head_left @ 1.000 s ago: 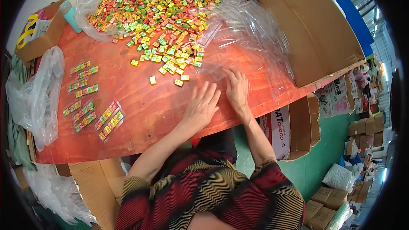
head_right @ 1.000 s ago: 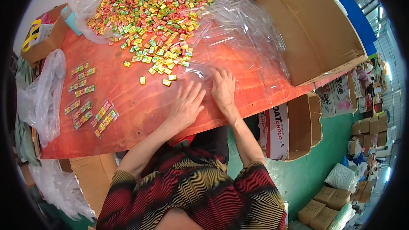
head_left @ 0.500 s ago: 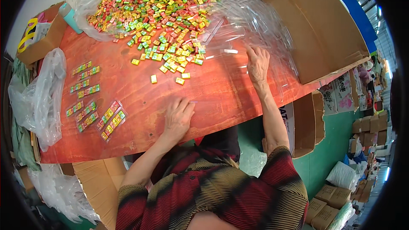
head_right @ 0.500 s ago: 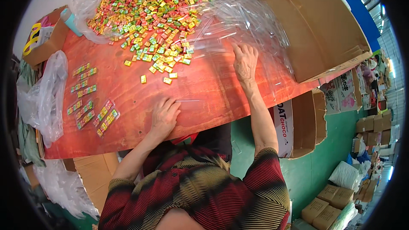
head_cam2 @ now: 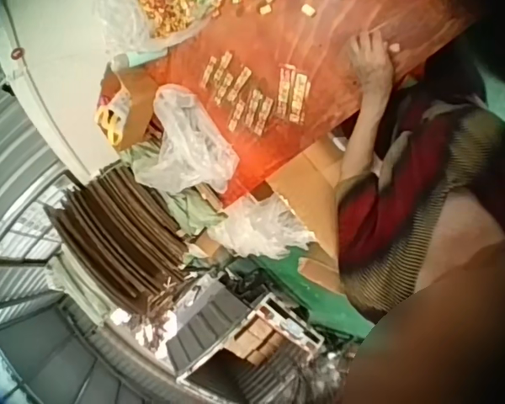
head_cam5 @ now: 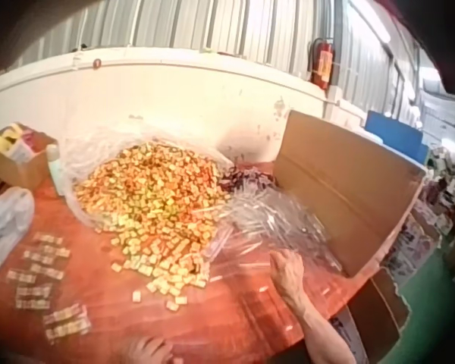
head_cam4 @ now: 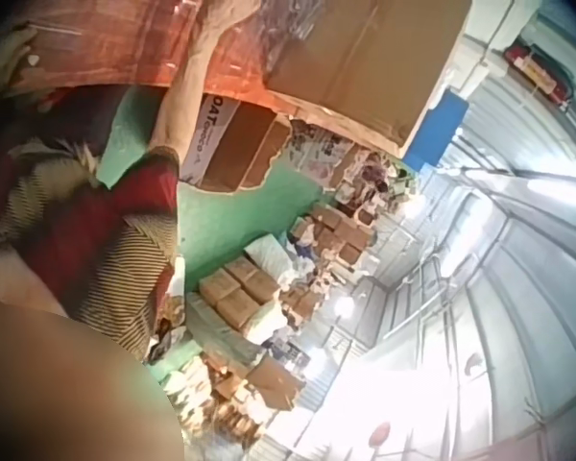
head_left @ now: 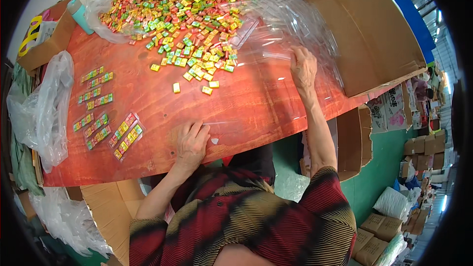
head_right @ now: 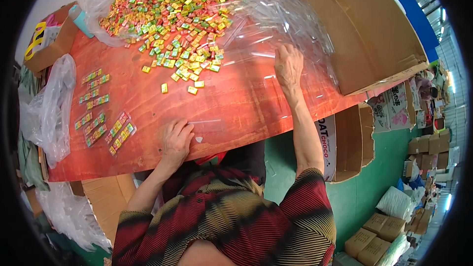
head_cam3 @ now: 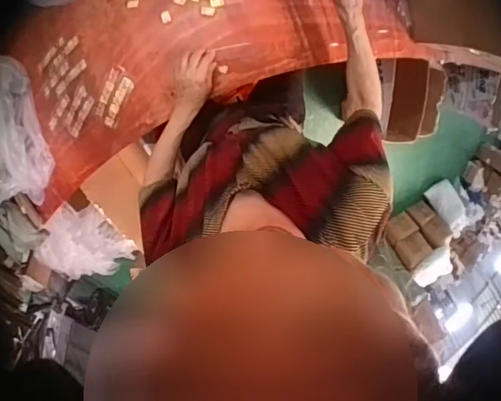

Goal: The recorder is sorting small, colorful rectangular packets into organized rows on a work table.

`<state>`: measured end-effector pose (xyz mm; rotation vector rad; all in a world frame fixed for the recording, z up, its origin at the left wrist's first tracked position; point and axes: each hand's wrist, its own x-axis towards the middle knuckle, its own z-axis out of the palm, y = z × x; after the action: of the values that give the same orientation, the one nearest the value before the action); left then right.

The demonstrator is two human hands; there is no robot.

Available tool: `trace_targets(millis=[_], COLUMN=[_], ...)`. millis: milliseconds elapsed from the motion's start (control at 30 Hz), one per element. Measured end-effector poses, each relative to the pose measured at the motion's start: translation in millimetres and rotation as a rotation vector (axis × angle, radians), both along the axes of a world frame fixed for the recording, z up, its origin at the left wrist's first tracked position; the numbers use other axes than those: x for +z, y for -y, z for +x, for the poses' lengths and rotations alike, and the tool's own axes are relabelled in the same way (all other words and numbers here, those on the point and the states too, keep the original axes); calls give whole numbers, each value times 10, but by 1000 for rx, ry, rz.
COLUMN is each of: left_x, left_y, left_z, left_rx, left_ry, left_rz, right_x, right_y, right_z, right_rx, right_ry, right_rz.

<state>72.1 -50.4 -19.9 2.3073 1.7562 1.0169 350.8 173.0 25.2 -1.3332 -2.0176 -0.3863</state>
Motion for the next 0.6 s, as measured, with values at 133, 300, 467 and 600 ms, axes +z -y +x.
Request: trace_targets(millis=[133,300,467,600], left_x=[96,110,271,425], left_y=[6,7,-133,-249], left_z=[-31,-93,-353,-582], left_rx=[3,26,21,144], left_ry=[-72,-40,324,443], left_rz=[61,-21,-186,-632], right_x=[76,-227,-341,-311], right_y=[527,1055,1147,1342], right_z=[-120,-149,-200,-416], right_rx=[-81,-200,20,238], right_ry=[95,220,178,138], right_rz=[-121,-422,-402,-388])
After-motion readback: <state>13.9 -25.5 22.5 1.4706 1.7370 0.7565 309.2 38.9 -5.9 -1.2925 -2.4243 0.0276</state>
